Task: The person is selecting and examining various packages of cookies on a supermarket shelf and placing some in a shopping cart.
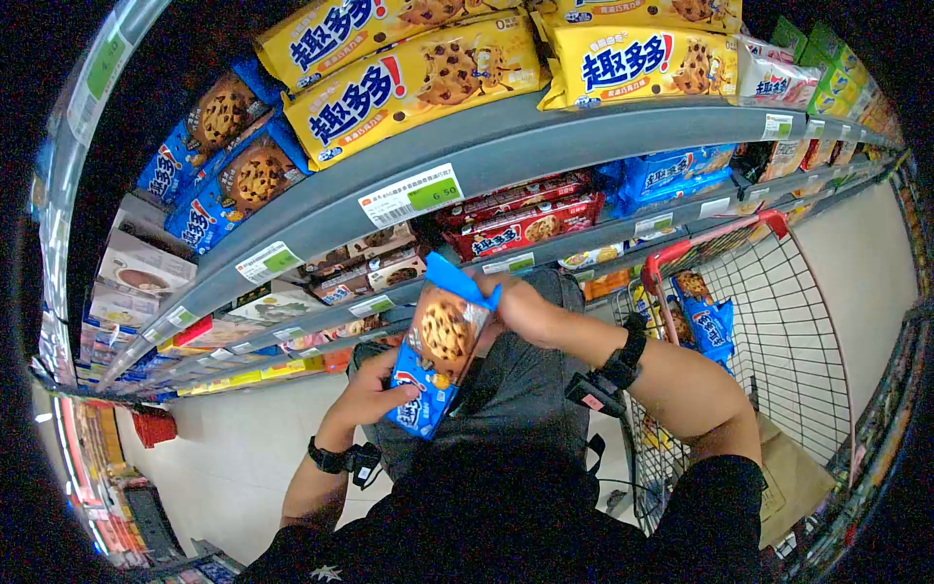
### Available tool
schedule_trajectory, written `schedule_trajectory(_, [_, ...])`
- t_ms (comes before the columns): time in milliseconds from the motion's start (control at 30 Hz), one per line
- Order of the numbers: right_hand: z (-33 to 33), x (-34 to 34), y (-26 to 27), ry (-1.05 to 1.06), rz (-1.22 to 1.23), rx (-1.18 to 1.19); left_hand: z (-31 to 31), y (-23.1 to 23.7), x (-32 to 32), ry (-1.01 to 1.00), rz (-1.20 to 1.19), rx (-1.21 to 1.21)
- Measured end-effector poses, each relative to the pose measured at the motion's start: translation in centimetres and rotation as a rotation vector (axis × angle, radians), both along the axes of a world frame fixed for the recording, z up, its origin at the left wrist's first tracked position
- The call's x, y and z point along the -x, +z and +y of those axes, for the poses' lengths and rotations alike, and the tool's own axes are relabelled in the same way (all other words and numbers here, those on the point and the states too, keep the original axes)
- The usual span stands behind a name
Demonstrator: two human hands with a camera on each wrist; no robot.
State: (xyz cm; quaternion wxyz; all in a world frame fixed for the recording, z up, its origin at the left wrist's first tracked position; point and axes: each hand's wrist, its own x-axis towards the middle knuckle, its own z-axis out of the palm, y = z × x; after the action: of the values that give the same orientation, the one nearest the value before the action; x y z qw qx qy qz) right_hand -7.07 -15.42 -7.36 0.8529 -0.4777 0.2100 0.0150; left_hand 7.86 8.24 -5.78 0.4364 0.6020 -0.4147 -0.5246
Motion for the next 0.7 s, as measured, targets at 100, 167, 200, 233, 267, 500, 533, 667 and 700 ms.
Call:
schedule_trajectory(100, [-0.6, -0.5, 0.4, 0.042, -0.044, -0.136, 0.4, -0.6, -0.3, 0.021, 0.157, -0.021])
schedule_trajectory(167, [-0.4, -0.1, 1.5, 0.058, -0.053, -0.076, 0.5, -0.6, -0.3, 0.008, 0.191, -0.041])
schedule_trajectory(200, [-0.2, 0.1, 1.9, 0.082, -0.061, -0.064, 0.7, -1.3, -0.4, -0.001, 0.199, -0.057])
schedule_trajectory(233, [-0.2, 0.1, 2.2, 0.106, -0.071, -0.049, 0.9, -1.9, -0.5, -0.002, 0.193, -0.049])
schedule_trajectory(267, [-0.9, 0.2, 1.6, 0.200, -0.048, -0.030, 1.0, -2.4, -0.7, -0.008, 0.188, -0.064])
schedule_trajectory(500, [0.0, 0.0, 2.0, 0.246, -0.010, 0.212, 3.2, -2.5, -2.4, -0.389, 0.115, -0.205])
schedule_trajectory(533, [0.1, 0.1, 2.0, 0.247, -0.016, 0.227, 3.7, -1.8, -2.3, -0.363, 0.188, -0.207])
schedule_trajectory(667, [-0.1, 0.3, 4.4, 0.232, -0.001, 0.283, 5.6, -2.2, -4.7, -0.163, 0.046, -0.101])
schedule_trajectory(700, [-0.3, 0.4, 5.1, 0.263, -0.002, 0.356, 5.7, -1.0, -4.7, 0.009, 0.166, -0.137])
